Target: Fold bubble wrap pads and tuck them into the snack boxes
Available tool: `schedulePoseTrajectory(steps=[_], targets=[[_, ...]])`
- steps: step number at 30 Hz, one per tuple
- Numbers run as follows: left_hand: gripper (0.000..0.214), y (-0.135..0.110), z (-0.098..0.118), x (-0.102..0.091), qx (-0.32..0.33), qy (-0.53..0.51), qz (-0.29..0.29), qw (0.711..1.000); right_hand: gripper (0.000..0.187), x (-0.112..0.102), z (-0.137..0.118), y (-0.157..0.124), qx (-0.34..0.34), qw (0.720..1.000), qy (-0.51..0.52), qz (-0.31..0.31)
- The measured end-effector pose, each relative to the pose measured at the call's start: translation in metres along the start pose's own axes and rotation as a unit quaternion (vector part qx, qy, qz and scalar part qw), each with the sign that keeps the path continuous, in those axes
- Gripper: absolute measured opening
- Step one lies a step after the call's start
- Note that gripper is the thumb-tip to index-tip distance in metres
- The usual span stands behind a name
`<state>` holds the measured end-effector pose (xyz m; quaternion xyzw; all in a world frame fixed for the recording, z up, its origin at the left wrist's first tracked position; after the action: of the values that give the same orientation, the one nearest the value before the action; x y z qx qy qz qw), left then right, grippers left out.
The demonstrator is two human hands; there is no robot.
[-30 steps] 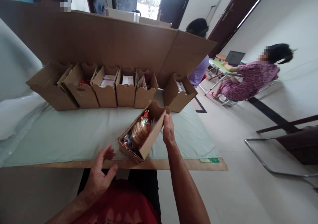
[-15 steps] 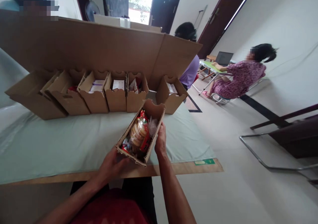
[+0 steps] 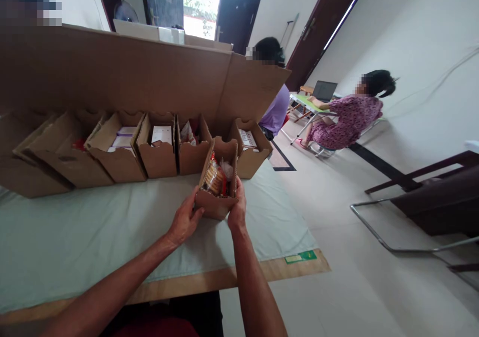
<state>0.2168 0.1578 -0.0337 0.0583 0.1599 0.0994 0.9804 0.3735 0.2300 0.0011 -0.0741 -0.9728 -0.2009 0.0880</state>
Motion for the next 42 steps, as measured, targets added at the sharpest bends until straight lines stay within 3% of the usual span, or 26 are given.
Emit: schedulePoseTrajectory(steps=[4, 9, 13, 17, 22, 25, 27, 30, 32, 36, 39, 42], targets=[[0.07, 0.009, 0.002, 0.005, 0.003, -0.013, 0.013, 1.0, 0.075, 0.003, 0.001, 0.0, 0.019, 0.998, 0.047, 0.041], [0.069, 0.049, 0.016, 0.017, 0.003, -0.006, 0.048, 0.999, 0.084, 0.004, -0.004, 0.037, -0.019, 0.999, 0.039, 0.006], [0.063, 0.064, 0.011, 0.031, -0.025, 0.029, 0.083, 0.996, 0.066, -0.017, 0.006, 0.028, -0.064, 0.996, -0.06, -0.015], [0.058, 0.073, 0.003, 0.038, -0.018, 0.044, 0.095, 0.994, 0.061, -0.032, 0.034, 0.018, -0.042, 0.982, -0.185, -0.016], [0.055, 0.103, 0.014, 0.039, 0.0, 0.043, 0.122, 0.992, 0.041, -0.027, 0.054, 0.062, -0.082, 0.958, -0.271, 0.04], [0.052, 0.105, 0.024, 0.03, 0.042, 0.049, 0.121, 0.991, 0.031, -0.022, 0.061, 0.083, -0.076, 0.949, -0.301, 0.05], [0.05, 0.099, 0.031, 0.015, 0.078, 0.059, 0.122, 0.988, 0.032, -0.019, 0.063, 0.082, -0.066, 0.947, -0.312, 0.036], [0.05, 0.098, 0.044, -0.018, 0.13, 0.08, 0.152, 0.976, 0.033, -0.007, 0.065, 0.068, -0.057, 0.95, -0.306, -0.029], [0.056, 0.109, 0.055, -0.038, 0.145, 0.102, 0.174, 0.969, 0.032, 0.007, 0.065, 0.06, -0.056, 0.95, -0.291, -0.096], [0.061, 0.147, 0.073, -0.06, 0.106, 0.188, 0.169, 0.962, 0.037, 0.025, 0.063, 0.064, -0.064, 0.938, -0.287, -0.181], [0.045, 0.163, 0.081, -0.062, 0.056, 0.288, 0.137, 0.946, 0.042, 0.018, 0.058, 0.073, -0.073, 0.93, -0.318, -0.166], [0.038, 0.164, 0.088, -0.064, 0.014, 0.367, 0.117, 0.923, 0.042, 0.005, 0.05, 0.076, -0.081, 0.925, -0.345, -0.137]])
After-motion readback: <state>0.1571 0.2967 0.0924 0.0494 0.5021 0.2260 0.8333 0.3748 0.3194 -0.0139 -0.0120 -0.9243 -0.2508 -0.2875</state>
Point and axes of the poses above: each hand's wrist, its own y-axis towards the middle knuckle, its own x-axis out of the palm, z = x × y, the point moved 3 cm from there along y, towards the middle knuckle, and after that the axes turned 10 degrees about -x, right-handed, at the moved point
